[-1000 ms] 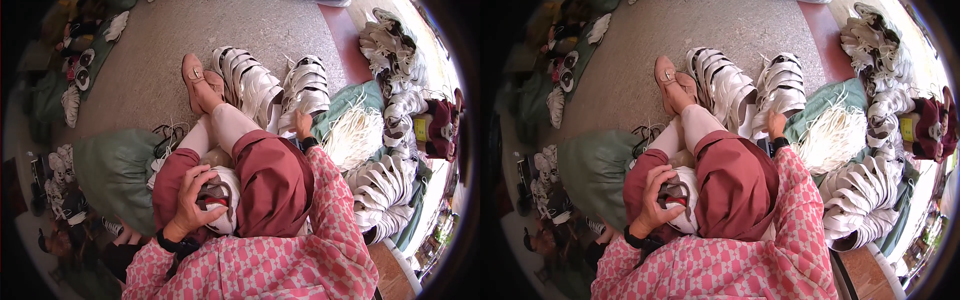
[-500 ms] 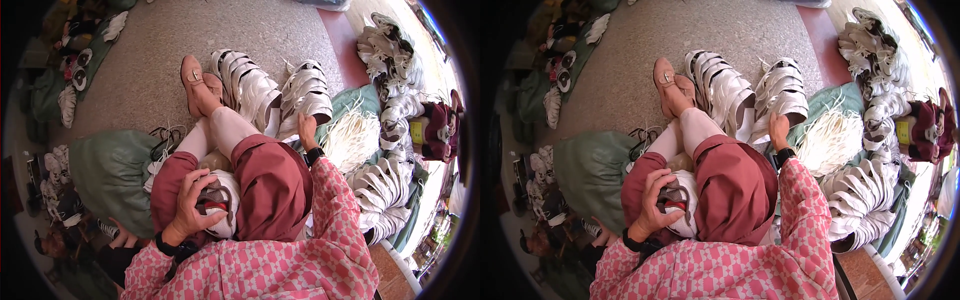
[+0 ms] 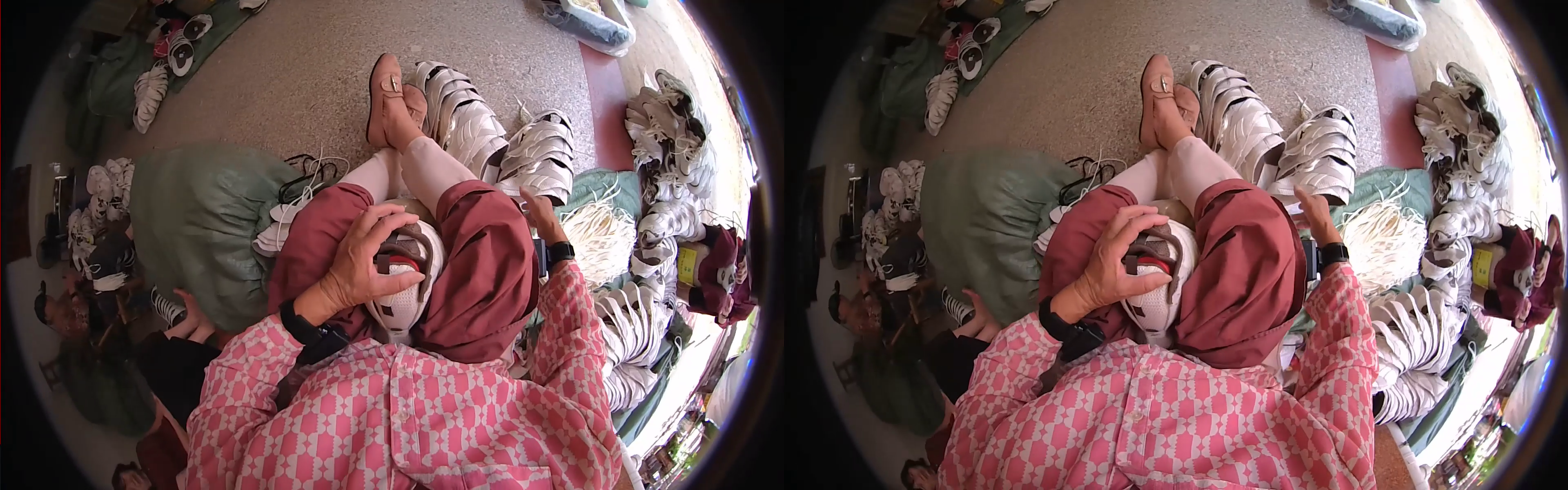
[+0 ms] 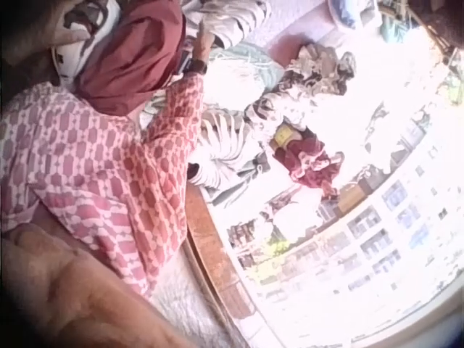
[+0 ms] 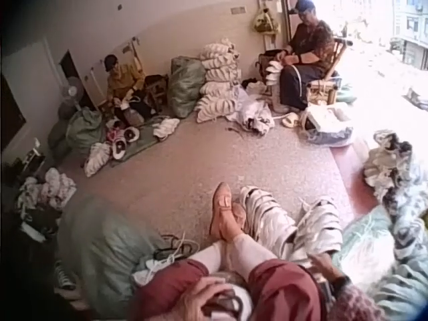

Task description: The recorder is threading and lacing white athletic shoes as part of a manufacturing process.

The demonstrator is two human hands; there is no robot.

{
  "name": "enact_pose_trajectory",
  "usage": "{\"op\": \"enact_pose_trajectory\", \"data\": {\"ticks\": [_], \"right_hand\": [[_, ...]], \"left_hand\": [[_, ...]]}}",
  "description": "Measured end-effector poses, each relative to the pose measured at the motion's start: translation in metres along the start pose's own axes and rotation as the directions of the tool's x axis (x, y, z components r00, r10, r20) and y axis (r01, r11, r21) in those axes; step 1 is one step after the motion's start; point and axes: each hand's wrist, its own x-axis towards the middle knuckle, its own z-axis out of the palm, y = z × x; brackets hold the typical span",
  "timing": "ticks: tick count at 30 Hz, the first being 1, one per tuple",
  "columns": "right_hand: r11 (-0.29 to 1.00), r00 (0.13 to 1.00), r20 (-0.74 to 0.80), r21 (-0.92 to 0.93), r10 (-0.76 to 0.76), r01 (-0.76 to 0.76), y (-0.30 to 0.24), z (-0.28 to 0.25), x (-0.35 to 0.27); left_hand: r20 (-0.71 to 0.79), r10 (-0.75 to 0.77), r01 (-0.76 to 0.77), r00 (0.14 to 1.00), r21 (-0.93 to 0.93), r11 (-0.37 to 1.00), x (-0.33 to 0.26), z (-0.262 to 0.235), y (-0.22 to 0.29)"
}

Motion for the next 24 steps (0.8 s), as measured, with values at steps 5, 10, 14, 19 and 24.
{"op": "enact_pose_trajectory", "data": {"ticks": [5, 10, 14, 19, 24], "right_hand": [[0.859, 0.801, -0.429, 0.1, -0.417, 0.501, -0.086, 0.034, -0.09], [0.676, 0.707, -0.246, 0.21, -0.662, 0.706, -0.184, 0.116, -0.2], [0.47, 0.509, 0.083, -0.28, -0.857, 0.837, -0.185, 0.197, -0.208], [0.648, 0.665, 0.075, -0.168, -0.743, 0.743, -0.175, 0.204, -0.179], [0.716, 0.71, 0.112, 0.03, -0.696, 0.697, -0.165, 0.196, -0.168]], "left_hand": [[-0.106, -0.046, 0.026, 0.993, -0.186, 0.982, -0.01, 0.004, -0.016], [-0.062, -0.336, 0.168, 0.94, -0.773, 0.612, -0.035, 0.006, -0.044], [0.063, -0.297, 0.157, 0.953, -0.94, 0.303, -0.05, 0.008, -0.029], [-0.016, -0.186, 0.126, 0.982, -0.68, 0.723, -0.075, -0.018, -0.004], [-0.305, -0.459, 0.099, 0.834, -0.737, 0.668, -0.134, -0.087, -0.08]]}}
